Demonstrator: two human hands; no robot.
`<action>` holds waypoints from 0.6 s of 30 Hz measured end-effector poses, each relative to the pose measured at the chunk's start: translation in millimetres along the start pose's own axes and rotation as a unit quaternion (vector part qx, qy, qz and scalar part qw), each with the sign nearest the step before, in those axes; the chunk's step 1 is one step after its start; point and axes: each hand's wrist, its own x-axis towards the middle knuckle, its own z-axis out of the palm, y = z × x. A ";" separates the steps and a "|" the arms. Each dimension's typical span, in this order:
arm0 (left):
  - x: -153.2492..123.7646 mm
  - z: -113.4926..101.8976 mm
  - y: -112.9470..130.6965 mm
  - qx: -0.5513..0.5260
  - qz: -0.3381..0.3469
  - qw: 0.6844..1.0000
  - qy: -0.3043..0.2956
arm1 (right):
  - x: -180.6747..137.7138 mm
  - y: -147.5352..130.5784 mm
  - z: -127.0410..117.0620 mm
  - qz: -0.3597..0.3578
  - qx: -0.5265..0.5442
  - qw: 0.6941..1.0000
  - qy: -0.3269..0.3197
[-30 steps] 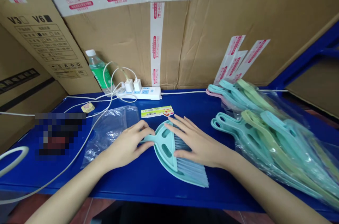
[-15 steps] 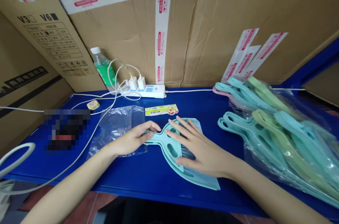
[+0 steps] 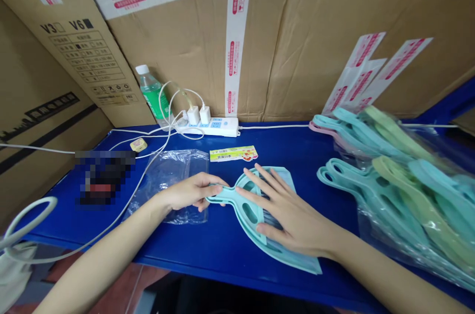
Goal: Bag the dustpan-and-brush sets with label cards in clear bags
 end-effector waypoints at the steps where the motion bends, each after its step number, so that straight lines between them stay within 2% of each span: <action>1: 0.5 0.3 0.2 -0.005 0.003 1.000 0.001 | 0.1 -0.1 0.2 0.002 -0.002 1.000 -0.001; 18: 0.2 2.8 2.4 0.011 -0.012 0.999 0.037 | 0.0 -1.2 2.5 0.000 -0.003 1.000 0.004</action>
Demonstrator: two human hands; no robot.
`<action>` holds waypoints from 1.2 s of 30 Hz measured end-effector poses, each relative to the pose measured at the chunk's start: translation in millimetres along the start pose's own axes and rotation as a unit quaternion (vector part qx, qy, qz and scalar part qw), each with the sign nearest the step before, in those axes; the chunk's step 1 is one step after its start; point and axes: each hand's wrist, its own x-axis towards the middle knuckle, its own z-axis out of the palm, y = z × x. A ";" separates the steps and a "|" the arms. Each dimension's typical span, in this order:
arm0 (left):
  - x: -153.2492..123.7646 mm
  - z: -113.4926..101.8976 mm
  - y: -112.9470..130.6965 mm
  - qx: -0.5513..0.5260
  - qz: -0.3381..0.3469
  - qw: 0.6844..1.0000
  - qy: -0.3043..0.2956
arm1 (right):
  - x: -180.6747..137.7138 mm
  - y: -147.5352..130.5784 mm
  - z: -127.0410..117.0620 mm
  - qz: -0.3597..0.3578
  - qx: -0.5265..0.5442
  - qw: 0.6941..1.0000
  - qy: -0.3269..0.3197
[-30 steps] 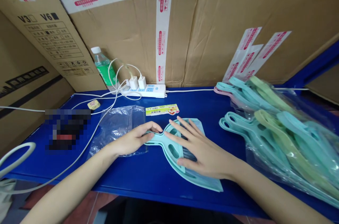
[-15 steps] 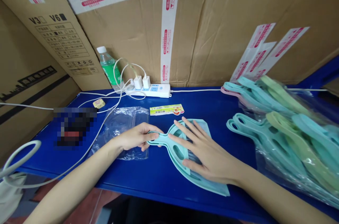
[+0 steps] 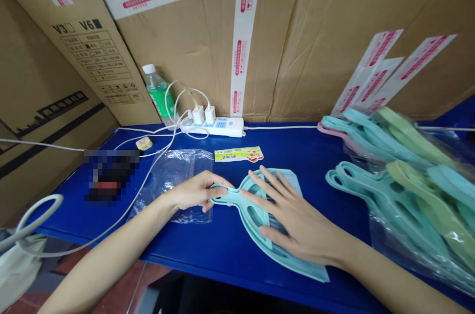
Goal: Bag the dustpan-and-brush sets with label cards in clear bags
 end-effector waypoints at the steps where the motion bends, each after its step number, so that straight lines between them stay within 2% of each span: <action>1: -0.5 0.1 1.0 0.007 -0.001 1.000 0.002 | 0.0 -0.1 0.2 0.000 0.001 1.000 0.003; 9: -8.6 -3.4 5.0 0.109 0.009 0.994 -0.023 | 2.2 -1.4 -0.5 -0.002 0.009 1.000 -0.019; 14: -18.9 -8.5 12.3 0.230 0.036 0.972 -0.019 | 0.7 2.2 -2.7 0.004 -0.006 1.000 0.008; 20: -33.0 -12.9 20.8 0.443 0.074 0.890 0.073 | -2.0 7.1 1.6 0.009 -0.008 1.000 -0.005; 25: -30.5 -21.4 25.4 0.483 0.113 0.864 0.088 | -3.3 6.1 2.4 0.005 -0.011 1.000 0.005; 27: -22.1 -24.4 31.4 0.510 0.125 0.842 0.122 | -3.6 5.5 1.1 0.007 -0.015 1.000 0.003; 28: -15.9 -25.2 34.6 0.539 0.124 0.820 0.143 | -3.7 5.3 0.3 0.008 -0.017 1.000 0.002; 30: -0.3 -25.7 39.8 0.629 0.100 0.752 0.171 | -3.7 5.1 -1.5 0.011 -0.022 1.000 0.000; 31: 8.3 -25.6 41.4 0.645 0.095 0.737 0.178 | -3.7 5.2 -2.4 0.015 -0.024 1.000 0.000; 33: 24.1 -25.0 42.2 0.662 0.092 0.725 0.170 | -3.7 5.3 -4.3 0.023 -0.028 0.999 0.001; 36: 38.8 -23.5 39.3 0.682 0.101 0.713 0.126 | -4.0 6.0 -6.6 0.030 -0.034 0.999 0.008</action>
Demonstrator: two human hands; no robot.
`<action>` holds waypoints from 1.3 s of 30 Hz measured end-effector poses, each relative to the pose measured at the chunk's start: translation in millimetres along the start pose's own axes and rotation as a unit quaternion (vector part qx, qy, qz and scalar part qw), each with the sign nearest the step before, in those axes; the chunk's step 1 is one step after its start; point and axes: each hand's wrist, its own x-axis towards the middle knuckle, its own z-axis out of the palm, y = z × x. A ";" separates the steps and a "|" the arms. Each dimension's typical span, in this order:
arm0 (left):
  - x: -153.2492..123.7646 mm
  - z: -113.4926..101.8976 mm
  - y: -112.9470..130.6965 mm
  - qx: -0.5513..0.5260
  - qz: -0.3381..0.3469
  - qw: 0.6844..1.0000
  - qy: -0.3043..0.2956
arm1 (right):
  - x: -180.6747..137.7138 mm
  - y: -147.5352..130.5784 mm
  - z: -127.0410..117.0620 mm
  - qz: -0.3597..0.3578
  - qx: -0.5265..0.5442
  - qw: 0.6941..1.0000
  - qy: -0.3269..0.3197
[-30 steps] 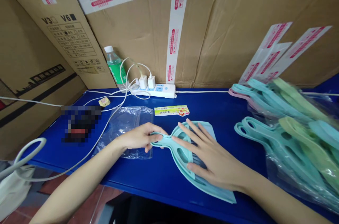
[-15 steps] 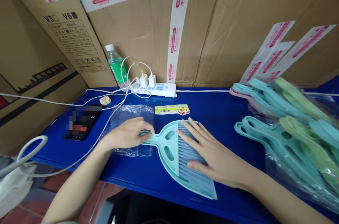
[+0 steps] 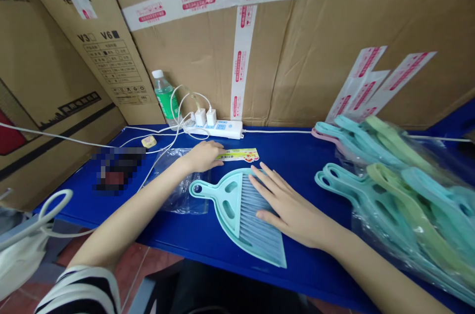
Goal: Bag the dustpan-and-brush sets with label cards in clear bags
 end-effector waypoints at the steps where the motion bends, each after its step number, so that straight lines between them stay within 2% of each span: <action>1: 1.4 1.9 0.8 0.008 0.009 1.000 -0.005 | -0.1 0.5 -0.3 0.000 -0.002 1.000 0.002; 11: -7.7 4.1 12.5 0.080 0.020 0.996 -0.019 | -0.2 3.8 0.8 -0.007 -0.021 0.999 0.030; 17: -12.3 1.9 10.6 0.077 0.009 0.997 0.016 | 0.3 5.3 -0.3 0.004 -0.023 0.999 0.047; 22: -24.9 -6.0 -2.3 0.064 -0.004 0.995 0.080 | -1.5 9.0 -0.6 0.037 0.008 0.990 0.133; 26: -37.6 -2.7 -6.6 0.048 0.016 0.989 0.137 | -1.9 8.2 -6.2 0.051 0.076 0.975 0.204; 28: -41.8 2.1 -4.7 0.026 0.064 0.975 0.213 | -0.8 6.4 -9.9 0.062 0.131 0.962 0.231; 30: -43.9 6.0 -0.3 -0.003 0.133 0.945 0.298 | 0.9 3.8 -12.7 0.076 0.204 0.946 0.239; 32: -44.1 7.6 6.2 -0.030 0.190 0.919 0.345 | 2.7 0.3 -13.7 0.084 0.296 0.928 0.209; 34: -43.3 7.4 13.8 -0.050 0.225 0.905 0.357 | 4.4 -3.6 -12.3 0.074 0.402 0.901 0.147; 39: -40.9 6.9 29.0 -0.052 0.240 0.898 0.364 | 6.4 -11.8 -3.8 0.016 0.605 0.796 0.002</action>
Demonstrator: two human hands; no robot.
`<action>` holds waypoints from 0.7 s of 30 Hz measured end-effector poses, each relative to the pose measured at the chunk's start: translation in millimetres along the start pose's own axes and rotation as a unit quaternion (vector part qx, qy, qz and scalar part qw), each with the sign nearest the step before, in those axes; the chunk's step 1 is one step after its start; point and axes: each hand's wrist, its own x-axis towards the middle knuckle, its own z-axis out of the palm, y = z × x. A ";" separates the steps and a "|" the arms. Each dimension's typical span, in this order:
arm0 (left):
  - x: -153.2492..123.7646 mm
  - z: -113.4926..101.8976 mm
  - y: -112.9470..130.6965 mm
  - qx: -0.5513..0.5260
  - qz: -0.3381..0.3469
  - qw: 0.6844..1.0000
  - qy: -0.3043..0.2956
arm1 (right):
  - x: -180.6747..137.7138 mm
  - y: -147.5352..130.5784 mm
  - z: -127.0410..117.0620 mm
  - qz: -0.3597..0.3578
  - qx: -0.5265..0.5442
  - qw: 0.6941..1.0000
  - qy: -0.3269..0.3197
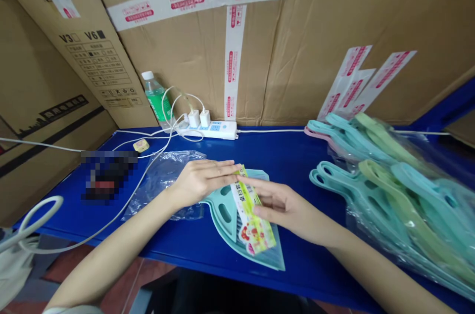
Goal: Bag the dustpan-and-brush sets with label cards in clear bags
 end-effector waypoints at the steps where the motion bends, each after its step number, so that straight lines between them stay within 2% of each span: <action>1: 0.7 1.0 1.0 0.008 -0.003 1.000 -0.001 | -0.3 0.7 1.0 0.010 0.028 0.999 -0.011; 4: 1.3 3.5 1.2 0.033 -0.027 0.999 -0.011 | -2.4 0.8 0.9 0.044 0.059 0.997 -0.002; 8: -0.9 5.8 -0.4 0.061 -0.090 0.993 -0.037 | -6.5 -0.5 -4.1 0.106 -0.006 0.993 0.050; 11: -4.3 5.8 -0.8 0.053 -0.108 0.991 -0.065 | -9.2 -0.4 -7.3 0.137 -0.050 0.986 0.077; 17: -4.9 -0.1 3.3 -0.023 -0.120 0.986 -0.113 | -13.2 0.2 -6.1 0.172 -0.055 0.981 0.069; 21: 1.1 -5.6 14.3 -0.109 -0.103 0.977 -0.153 | -14.4 0.2 -2.2 0.166 -0.086 0.979 0.078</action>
